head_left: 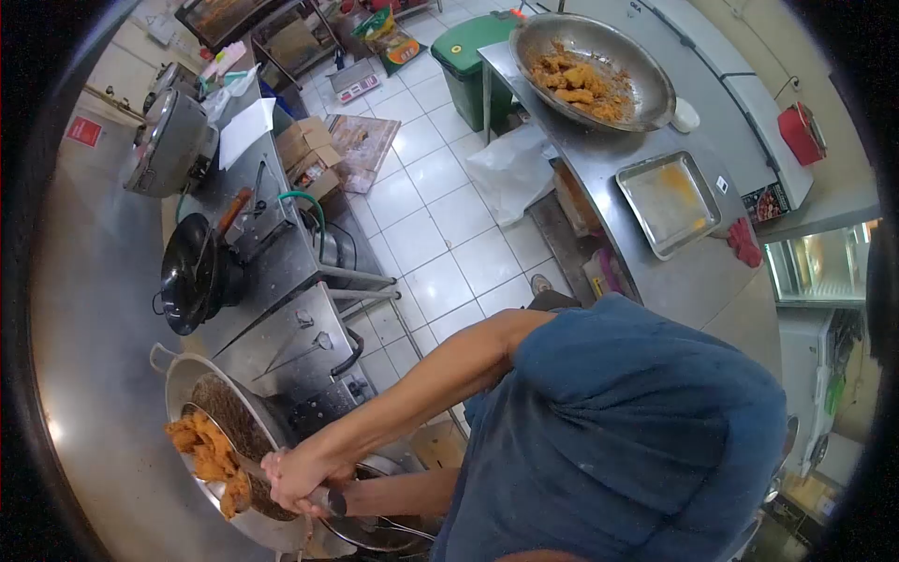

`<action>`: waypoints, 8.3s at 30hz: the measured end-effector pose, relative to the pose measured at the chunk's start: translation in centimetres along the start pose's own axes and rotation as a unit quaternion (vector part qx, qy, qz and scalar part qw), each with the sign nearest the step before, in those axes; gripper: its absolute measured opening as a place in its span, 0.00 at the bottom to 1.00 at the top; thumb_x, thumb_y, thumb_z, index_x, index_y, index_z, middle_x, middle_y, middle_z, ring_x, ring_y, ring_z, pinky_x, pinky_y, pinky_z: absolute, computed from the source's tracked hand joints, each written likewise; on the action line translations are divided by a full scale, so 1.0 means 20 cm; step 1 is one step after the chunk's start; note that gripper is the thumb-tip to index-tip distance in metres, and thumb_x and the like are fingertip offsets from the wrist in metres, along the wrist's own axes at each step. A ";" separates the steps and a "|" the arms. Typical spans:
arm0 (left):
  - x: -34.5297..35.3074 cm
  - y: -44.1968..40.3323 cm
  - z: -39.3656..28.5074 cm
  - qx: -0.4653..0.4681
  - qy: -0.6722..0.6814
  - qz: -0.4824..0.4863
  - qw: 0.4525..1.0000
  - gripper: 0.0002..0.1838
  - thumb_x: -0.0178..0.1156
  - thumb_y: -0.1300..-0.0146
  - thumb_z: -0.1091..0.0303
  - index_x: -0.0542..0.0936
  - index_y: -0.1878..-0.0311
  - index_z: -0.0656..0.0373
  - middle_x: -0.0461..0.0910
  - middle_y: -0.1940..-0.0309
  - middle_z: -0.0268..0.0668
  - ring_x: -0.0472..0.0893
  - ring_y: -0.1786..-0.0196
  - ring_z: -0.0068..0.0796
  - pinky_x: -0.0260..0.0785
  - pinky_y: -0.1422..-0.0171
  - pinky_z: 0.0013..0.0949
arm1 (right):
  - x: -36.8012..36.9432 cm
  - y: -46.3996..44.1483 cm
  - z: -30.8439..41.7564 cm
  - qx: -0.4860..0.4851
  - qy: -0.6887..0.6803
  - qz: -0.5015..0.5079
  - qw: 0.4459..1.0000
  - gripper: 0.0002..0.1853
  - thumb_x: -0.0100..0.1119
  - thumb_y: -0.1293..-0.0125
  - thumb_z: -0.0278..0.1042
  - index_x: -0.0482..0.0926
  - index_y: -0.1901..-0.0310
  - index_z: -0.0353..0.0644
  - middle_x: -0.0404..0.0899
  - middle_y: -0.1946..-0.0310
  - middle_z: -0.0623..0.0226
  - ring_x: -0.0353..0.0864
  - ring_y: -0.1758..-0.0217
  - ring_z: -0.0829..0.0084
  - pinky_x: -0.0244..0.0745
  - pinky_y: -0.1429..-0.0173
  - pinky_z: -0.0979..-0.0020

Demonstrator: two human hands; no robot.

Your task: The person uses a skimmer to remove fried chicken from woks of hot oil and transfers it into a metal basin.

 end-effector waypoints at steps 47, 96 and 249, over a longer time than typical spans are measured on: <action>3.16 3.03 1.16 -0.495 0.074 0.660 0.561 0.29 0.57 0.40 0.46 0.66 0.43 0.57 0.77 0.56 0.37 0.76 0.53 0.27 0.67 0.51 0.30 | -0.63 1.67 4.59 -0.031 0.776 -0.482 0.406 0.26 0.53 0.44 0.22 0.61 0.42 0.38 0.76 0.66 0.52 0.79 0.64 0.59 0.72 0.59 0.63; -1.49 4.22 1.65 -0.527 0.077 -0.579 0.617 0.15 0.53 0.41 0.62 0.68 0.54 0.60 0.75 0.67 0.42 0.75 0.72 0.34 0.65 0.72 0.36 | 0.17 -0.38 0.35 0.381 0.738 0.275 0.485 0.17 0.47 0.32 0.44 0.65 0.52 0.39 0.69 0.83 0.69 0.67 0.85 0.78 0.61 0.82 0.75; -0.56 0.19 -0.09 -0.130 0.245 -0.146 0.950 0.14 0.62 0.50 0.72 0.70 0.62 0.62 0.74 0.71 0.35 0.80 0.67 0.29 0.74 0.63 0.29 | 0.67 0.19 0.14 0.695 -0.057 -0.099 0.710 0.04 0.45 0.34 0.30 0.65 0.68 0.47 0.61 0.80 0.77 0.60 0.86 0.88 0.57 0.89 0.83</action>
Point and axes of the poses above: each hand's wrist, its own y-axis away from the middle knuckle, its own x-axis out of the palm, z = x × y, the point moved 10 cm from there along -y, towards the middle knuckle
